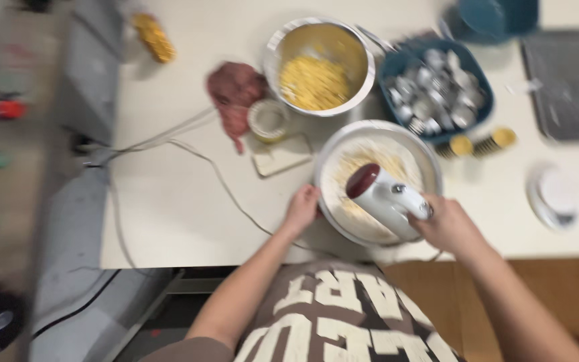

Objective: The person pours a yellow liquid into a bowl of flour and then uses a hand mixer to blend the ingredients into a crumbly mixture. The person handles a plastic container, a metal bowl, and a hand mixer during the process.

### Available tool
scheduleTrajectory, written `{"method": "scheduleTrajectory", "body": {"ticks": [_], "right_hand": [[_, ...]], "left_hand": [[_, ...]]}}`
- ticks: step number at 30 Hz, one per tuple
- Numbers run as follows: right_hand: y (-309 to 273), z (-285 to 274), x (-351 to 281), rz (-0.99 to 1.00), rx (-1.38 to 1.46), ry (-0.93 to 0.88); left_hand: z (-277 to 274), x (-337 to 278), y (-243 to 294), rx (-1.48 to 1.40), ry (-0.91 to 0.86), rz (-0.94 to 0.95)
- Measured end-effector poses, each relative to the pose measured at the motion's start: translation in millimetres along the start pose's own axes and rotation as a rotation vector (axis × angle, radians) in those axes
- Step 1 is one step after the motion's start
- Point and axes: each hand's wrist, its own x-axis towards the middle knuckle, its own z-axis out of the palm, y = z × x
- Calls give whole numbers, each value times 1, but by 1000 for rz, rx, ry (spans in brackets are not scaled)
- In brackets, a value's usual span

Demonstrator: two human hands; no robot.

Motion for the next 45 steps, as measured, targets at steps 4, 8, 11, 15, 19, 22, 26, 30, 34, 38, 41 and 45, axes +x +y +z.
{"method": "scheduleTrajectory", "body": {"ticks": [4,8,11,15,19,22,26,30,34,38,41,45], "right_hand": [[-15,-62,-23,141,-17,34],[-22,-77,-15,153,-144,213],[-26,-71,7,103,-35,293],[-44,-67,27,176,132,220],[-67,-70,39,140,147,160],[-76,-70,57,38,66,154],[-69,-82,87,38,-139,205],[-43,-110,90,220,-229,179],[-15,-127,62,447,-340,44],[5,-129,25,567,-235,-167],[10,-116,7,618,-70,-242],[2,-75,9,519,117,-202]], "left_hand": [[-3,-11,11,-82,-30,4],[8,-29,29,-231,54,-105],[13,-36,42,-364,46,-45],[-3,-34,54,-499,-74,-272],[-5,-32,58,-507,-120,-281],[-3,-36,54,-506,-105,-262],[-1,-36,50,-515,-60,-245],[6,-41,44,-576,-34,-222],[11,-42,43,-668,-18,-172],[18,-45,44,-709,33,-217],[23,-47,46,-762,46,-215],[20,-47,51,-770,13,-241]]}}
